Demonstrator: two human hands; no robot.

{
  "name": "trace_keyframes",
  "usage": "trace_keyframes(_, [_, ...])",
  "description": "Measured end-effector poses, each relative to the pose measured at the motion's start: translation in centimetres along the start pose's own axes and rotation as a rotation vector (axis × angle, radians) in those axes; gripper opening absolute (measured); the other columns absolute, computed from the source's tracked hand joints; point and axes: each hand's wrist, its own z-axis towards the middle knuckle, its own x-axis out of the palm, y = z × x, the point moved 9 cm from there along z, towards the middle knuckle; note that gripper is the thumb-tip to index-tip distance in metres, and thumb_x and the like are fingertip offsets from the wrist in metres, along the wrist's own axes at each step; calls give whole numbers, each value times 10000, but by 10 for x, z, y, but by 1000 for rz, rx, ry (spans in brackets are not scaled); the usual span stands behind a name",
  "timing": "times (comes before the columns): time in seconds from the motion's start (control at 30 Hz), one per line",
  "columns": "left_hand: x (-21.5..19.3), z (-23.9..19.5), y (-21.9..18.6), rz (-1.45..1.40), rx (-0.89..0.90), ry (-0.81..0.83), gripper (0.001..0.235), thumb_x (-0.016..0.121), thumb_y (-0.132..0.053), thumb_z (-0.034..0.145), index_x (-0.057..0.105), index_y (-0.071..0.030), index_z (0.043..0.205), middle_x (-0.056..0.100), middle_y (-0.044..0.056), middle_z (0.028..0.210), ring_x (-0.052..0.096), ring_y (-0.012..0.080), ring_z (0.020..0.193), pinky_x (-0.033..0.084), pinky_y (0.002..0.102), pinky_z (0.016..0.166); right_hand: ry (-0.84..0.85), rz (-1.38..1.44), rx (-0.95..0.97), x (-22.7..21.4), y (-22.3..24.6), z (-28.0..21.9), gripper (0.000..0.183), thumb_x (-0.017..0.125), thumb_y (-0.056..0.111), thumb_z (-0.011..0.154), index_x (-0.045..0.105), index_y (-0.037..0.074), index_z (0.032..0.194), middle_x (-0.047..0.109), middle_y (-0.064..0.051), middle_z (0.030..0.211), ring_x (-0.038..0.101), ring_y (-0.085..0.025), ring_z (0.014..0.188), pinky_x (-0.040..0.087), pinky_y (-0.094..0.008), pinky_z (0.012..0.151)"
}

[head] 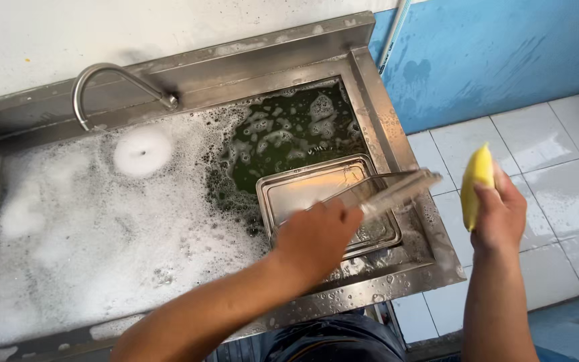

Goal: The person scrubs multiple stainless steel trays with a yellow sponge in a soapy sink, rinses them under running water, and stacks the cleaned trays on the sink edge. The person repeats this process for several trays throughout the clip.

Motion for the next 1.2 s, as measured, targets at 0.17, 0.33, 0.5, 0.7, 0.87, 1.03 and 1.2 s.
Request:
trace_keyframes(0.17, [30, -3, -39, -20, 240, -398, 573, 571, -528, 835, 529, -85, 1196, 573, 283, 1287, 504, 458, 1238, 402, 647, 998, 296, -1174, -532, 111, -10, -42, 490, 595, 153, 887, 695, 170, 1366, 714, -154, 1205, 558, -354, 1126, 375, -507, 1099])
trace_keyframes(0.33, [85, 39, 89, -179, -307, -194, 626, 509, -523, 962, 472, -60, 1382, 531, 278, 1346, 495, 467, 1269, 387, 594, 1037, 865, -833, -901, 210, -34, -237, 690, 726, 225, 734, 569, 252, 1406, 462, -105, 1535, 450, -428, 1285, 383, -566, 1036])
trace_keyframes(0.5, [103, 49, 112, -271, -531, 92, 627, 415, -628, 1000, 566, -94, 1290, 698, 215, 1124, 670, 421, 1068, 519, 535, 922, 628, -1013, -804, 178, -49, -165, 583, 700, 192, 711, 670, 349, 1272, 510, -42, 1501, 417, -414, 1360, 287, -574, 1127])
trace_keyframes(0.7, [95, -42, 162, -100, -532, 571, 606, 444, -591, 1021, 700, -61, 1166, 695, 185, 1175, 691, 363, 1093, 538, 515, 965, 418, -900, -442, 139, -67, -34, 636, 617, 145, 807, 585, 186, 1441, 506, -194, 1482, 507, -417, 1302, 399, -520, 1109])
trace_keyframes(0.87, [79, -48, 207, 6, -639, 394, 552, 654, -308, 921, 544, -51, 1397, 542, 184, 1421, 556, 367, 1310, 476, 499, 1069, 743, -1095, -523, 223, -89, -146, 557, 644, 193, 816, 612, 259, 1368, 506, -125, 1477, 522, -356, 1291, 428, -503, 1071])
trace_keyframes(1.03, [107, 45, 185, -39, -377, -101, 602, 686, -273, 846, 513, 15, 1345, 570, 189, 1268, 544, 374, 1204, 438, 468, 1048, 867, -1118, -601, 216, -75, -172, 552, 666, 248, 789, 616, 318, 1333, 475, -23, 1508, 442, -341, 1378, 358, -547, 1123])
trace_keyframes(1.2, [143, 76, 199, -43, -406, -157, 299, 647, -199, 886, 621, -29, 1131, 604, 159, 1198, 583, 350, 1136, 497, 462, 950, 511, -1393, -671, 238, -46, -76, 430, 616, 313, 889, 596, 260, 1316, 453, -97, 1518, 327, -391, 1475, 286, -600, 1148])
